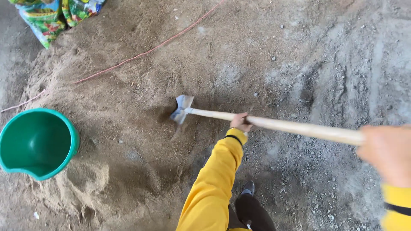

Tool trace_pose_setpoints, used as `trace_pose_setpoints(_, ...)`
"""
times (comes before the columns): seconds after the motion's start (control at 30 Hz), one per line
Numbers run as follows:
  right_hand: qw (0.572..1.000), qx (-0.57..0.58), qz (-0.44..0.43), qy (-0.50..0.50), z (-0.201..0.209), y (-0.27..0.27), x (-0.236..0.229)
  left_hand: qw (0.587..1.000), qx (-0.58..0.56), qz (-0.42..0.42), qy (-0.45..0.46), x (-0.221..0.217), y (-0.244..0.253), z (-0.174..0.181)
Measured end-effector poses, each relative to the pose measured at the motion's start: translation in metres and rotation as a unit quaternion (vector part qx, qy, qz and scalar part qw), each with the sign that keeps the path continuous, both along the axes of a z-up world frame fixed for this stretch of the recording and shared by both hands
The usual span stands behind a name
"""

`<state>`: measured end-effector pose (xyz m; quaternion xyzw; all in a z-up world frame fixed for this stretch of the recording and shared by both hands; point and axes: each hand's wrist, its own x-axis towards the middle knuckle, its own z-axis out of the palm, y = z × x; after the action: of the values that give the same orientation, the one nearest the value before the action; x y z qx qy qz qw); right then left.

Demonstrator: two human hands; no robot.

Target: Using a hoe to move and level a pile of sand in a construction area.

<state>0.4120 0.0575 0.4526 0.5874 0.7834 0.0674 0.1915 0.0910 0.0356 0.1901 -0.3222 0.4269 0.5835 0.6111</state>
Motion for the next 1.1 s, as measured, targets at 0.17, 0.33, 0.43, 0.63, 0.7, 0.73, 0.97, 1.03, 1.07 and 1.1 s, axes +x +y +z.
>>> trace_pose_setpoints(0.17, 0.994, 0.002, 0.07, -0.086, -0.055, -0.023, -0.045, 0.999, 0.006, 0.034, 0.013, -0.046, -0.014, -0.134)
trace_pose_setpoints(0.33, 0.988, 0.11, 0.093, -0.055, -0.071, -0.023, -0.029, 0.998, 0.002, 0.031, -0.049, -0.046, -0.001, -0.218)
trace_pose_setpoints(0.43, 0.981, 0.108, 0.111, -0.115, -0.085, -0.008, -0.01, 0.998, -0.056, -0.014, -0.025, -0.043, 0.012, -0.199)
trace_pose_setpoints(0.63, 0.935, 0.176, 0.104, -0.291, -0.074, -0.016, 0.028, 0.988, -0.029, -0.06, -0.143, -0.036, 0.001, -0.166)
trace_pose_setpoints(0.7, 0.975, 0.181, 0.099, -0.086, -0.081, -0.006, 0.036, 0.984, -0.071, -0.013, -0.163, -0.048, 0.005, -0.131)
trace_pose_setpoints(0.73, 0.974, 0.182, 0.104, -0.084, -0.085, -0.001, 0.031, 0.984, -0.069, -0.008, -0.162, -0.061, 0.007, -0.133)
trace_pose_setpoints(0.97, 0.915, 0.319, 0.21, -0.131, -0.083, 0.019, -0.101, 0.99, -0.004, 0.052, -0.134, -0.208, -0.007, -0.063)
trace_pose_setpoints(1.03, 0.878, 0.378, 0.261, -0.137, -0.086, 0.009, -0.154, 0.984, -0.039, 0.141, -0.101, -0.26, -0.021, -0.023)
trace_pose_setpoints(1.07, 0.86, 0.409, 0.284, -0.11, -0.08, -0.003, -0.183, 0.993, -0.02, 0.116, -0.025, -0.287, -0.033, -0.027)
trace_pose_setpoints(1.1, 0.84, 0.44, 0.306, -0.082, -0.074, -0.015, -0.211, 0.995, -0.002, 0.091, 0.052, -0.314, -0.047, -0.032)
